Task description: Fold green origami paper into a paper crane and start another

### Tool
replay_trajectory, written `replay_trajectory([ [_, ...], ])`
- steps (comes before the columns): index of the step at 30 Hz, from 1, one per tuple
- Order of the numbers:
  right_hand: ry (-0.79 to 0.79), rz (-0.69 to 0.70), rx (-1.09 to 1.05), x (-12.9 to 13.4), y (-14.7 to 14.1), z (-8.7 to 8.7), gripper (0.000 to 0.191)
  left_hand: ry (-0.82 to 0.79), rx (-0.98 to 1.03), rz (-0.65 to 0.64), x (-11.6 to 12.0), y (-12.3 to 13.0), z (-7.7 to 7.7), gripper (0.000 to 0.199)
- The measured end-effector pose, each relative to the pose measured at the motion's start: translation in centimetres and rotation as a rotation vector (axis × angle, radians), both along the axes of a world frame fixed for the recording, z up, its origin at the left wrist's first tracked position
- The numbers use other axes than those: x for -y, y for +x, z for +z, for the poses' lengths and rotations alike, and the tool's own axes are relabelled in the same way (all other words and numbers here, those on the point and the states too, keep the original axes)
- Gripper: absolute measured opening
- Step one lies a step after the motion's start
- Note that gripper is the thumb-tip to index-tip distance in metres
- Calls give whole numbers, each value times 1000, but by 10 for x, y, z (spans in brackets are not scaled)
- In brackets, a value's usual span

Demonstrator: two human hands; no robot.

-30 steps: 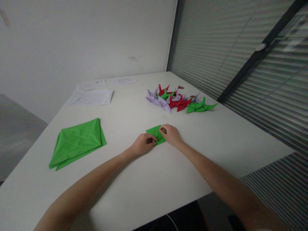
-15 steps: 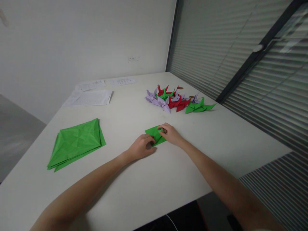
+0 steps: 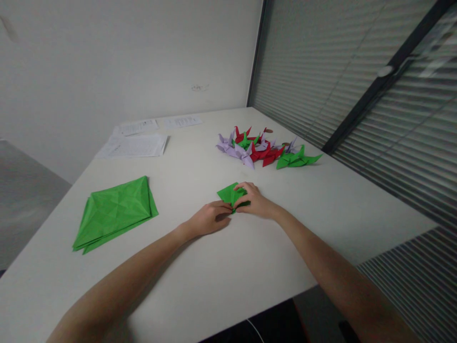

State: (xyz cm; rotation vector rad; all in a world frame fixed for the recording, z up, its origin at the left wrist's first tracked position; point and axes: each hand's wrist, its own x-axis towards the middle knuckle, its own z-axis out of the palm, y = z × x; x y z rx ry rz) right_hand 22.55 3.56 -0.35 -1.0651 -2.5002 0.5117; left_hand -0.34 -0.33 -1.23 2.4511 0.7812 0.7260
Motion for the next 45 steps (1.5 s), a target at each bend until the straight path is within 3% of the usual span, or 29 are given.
replay_trajectory([
  [14, -30, 19, 12, 2, -5, -1, 4, 118, -65, -32, -1, -1, -1, 27],
  [45, -130, -14, -52, 4, -5, -5, 7, -8, -11, -36, -6, -3, -4, 32],
])
